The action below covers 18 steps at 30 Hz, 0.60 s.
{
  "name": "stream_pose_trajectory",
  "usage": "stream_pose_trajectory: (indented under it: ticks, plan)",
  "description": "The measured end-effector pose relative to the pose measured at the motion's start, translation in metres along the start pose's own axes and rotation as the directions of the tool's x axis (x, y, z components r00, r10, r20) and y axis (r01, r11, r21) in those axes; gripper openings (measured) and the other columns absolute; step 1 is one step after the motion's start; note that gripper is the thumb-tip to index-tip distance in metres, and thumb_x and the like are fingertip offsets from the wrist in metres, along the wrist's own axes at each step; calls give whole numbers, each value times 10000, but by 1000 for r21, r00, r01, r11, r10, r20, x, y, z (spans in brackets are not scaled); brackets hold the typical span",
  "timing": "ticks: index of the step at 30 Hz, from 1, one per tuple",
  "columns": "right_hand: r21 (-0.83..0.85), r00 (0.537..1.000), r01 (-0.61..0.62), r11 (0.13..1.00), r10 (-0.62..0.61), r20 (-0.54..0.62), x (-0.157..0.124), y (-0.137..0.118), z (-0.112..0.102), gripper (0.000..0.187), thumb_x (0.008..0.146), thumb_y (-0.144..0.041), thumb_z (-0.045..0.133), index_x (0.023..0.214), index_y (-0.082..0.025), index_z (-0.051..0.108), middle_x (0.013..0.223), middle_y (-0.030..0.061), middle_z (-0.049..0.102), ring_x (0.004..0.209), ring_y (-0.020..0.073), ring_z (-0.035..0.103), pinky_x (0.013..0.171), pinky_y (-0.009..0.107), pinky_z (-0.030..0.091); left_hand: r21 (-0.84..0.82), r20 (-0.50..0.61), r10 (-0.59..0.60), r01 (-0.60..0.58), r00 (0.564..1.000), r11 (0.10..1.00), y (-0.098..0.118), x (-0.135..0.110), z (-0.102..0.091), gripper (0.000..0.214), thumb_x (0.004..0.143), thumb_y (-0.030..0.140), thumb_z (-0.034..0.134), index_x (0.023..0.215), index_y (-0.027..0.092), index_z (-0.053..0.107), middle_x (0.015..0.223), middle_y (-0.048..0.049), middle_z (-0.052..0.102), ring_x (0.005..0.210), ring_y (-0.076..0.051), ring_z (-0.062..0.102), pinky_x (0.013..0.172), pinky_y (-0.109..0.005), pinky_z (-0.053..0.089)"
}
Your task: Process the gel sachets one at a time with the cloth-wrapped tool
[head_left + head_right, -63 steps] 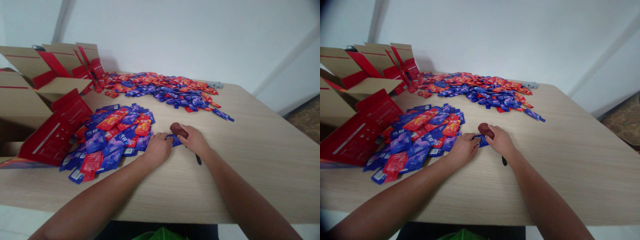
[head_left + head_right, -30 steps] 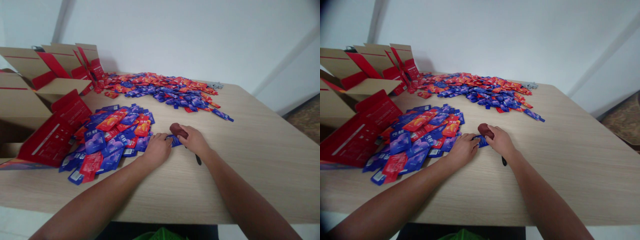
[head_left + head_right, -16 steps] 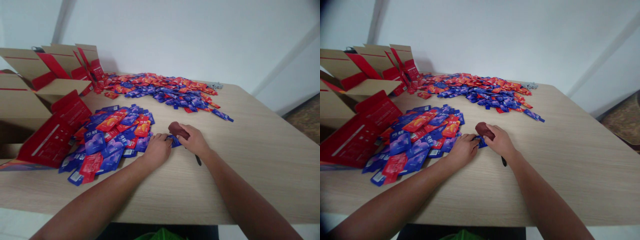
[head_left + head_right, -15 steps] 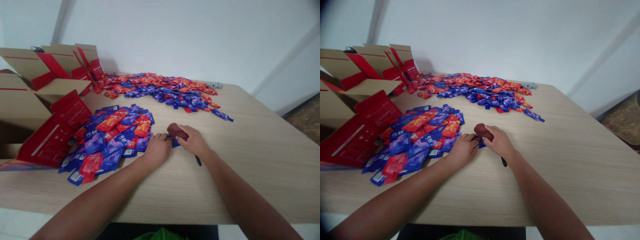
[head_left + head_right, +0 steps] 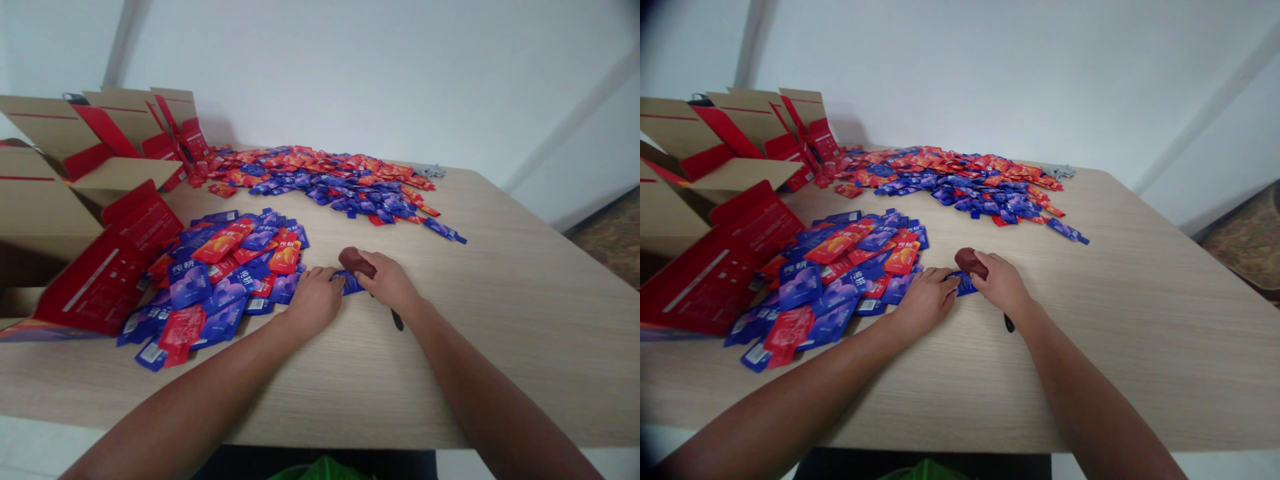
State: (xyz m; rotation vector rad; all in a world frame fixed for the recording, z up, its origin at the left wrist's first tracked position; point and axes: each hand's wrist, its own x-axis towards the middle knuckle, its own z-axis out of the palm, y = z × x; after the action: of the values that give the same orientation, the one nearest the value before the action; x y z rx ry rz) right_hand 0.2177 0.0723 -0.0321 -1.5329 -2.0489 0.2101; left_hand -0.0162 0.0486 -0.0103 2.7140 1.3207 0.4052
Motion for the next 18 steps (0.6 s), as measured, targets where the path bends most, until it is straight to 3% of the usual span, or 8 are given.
stream_pose_trajectory:
  ticks: [10,14,18]
  plan:
    - [-81,993,-107,991,102,-64,0,-5,-6,552,942,-355,678,1463,-170,675,1261,159,761,1132,351,738,1021,493,588,18,18,-6,6,1000,1000,0,1,0,324,1053,265,550,1324,252,729,1386,-107,685,1224,-304,609,1004,-463,495]
    - [29,993,17,999,-14,-119,-2,-8,-7,569,939,-340,688,1490,-205,643,1338,143,738,1196,336,718,1071,503,577,4,17,-4,4,1000,1000,1,1,-2,314,1052,260,544,1301,253,736,1332,-111,693,1200,-302,610,986,-456,493]
    - [104,990,141,985,-140,-17,-4,-13,-6,589,915,-287,701,1497,-243,630,1348,109,740,1198,302,723,1079,472,579,2,19,-12,12,1000,1000,2,1,-2,269,1050,260,551,1221,246,758,1227,-113,706,1174,-300,614,973,-450,489]
